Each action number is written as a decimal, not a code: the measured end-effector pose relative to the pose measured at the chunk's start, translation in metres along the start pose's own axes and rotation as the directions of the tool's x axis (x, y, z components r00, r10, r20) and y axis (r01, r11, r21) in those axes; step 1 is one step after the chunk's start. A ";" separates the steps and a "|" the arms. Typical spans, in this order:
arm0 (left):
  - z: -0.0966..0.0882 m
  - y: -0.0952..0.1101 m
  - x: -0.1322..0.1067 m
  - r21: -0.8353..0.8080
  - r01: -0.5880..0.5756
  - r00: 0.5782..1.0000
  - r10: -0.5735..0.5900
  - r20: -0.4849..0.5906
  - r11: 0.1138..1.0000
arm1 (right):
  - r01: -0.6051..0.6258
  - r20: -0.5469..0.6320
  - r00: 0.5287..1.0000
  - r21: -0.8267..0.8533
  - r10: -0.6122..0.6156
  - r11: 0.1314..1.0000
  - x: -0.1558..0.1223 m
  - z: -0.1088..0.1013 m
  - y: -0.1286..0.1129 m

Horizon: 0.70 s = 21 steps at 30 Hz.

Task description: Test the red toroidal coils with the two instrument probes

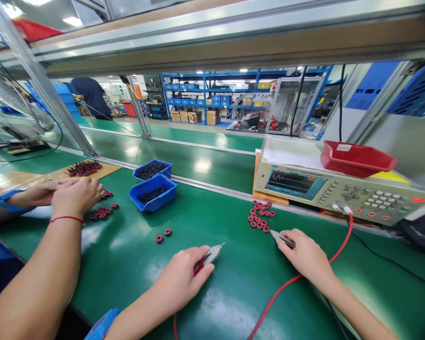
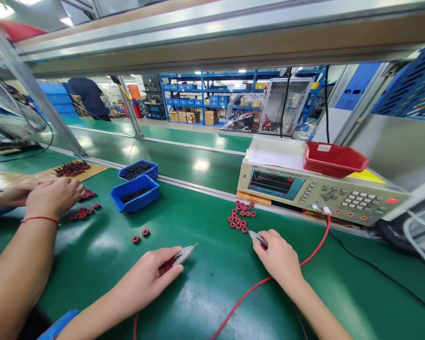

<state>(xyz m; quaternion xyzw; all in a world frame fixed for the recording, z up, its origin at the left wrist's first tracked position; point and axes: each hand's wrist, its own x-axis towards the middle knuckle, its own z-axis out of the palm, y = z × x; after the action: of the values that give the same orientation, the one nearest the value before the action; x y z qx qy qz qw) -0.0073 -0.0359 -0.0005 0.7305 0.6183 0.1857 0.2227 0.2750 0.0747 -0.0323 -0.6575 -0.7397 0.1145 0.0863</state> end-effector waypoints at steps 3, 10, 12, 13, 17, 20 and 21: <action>0.004 0.014 0.011 -0.024 -0.070 0.996 0.071 0.054 0.997 | 0.099 -0.001 0.995 0.001 -0.099 0.995 -0.001 0.003 -0.014; 0.011 0.014 0.017 -0.053 -0.094 0.994 0.096 0.050 0.994 | 0.270 0.033 0.962 0.048 -0.272 0.962 -0.025 0.012 -0.048; 0.012 0.011 0.014 -0.063 -0.085 0.995 0.087 0.038 0.994 | 0.302 0.049 0.951 0.062 -0.305 0.951 -0.030 0.012 -0.054; 0.013 0.010 0.012 -0.066 -0.078 0.996 0.081 0.035 0.995 | 0.313 0.054 0.947 0.068 -0.317 0.947 -0.031 0.012 -0.056; 0.012 0.006 0.007 -0.066 -0.041 0.999 0.043 0.021 0.997 | 0.333 0.079 0.937 0.080 -0.339 0.940 -0.033 0.013 -0.060; 0.012 0.004 0.007 -0.077 -0.021 1.000 0.021 0.003 0.997 | 0.333 0.096 0.936 0.077 -0.339 0.940 -0.034 0.014 -0.060; 0.011 0.004 0.007 -0.084 -0.020 1.000 0.020 0.001 0.996 | 0.333 0.096 0.936 0.077 -0.339 0.940 -0.034 0.015 -0.060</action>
<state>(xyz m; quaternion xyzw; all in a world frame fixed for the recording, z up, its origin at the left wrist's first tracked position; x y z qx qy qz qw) 0.0035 -0.0303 -0.0078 0.7269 0.6024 0.2129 0.2519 0.2180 0.0340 -0.0286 -0.5114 -0.8410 0.1554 0.0840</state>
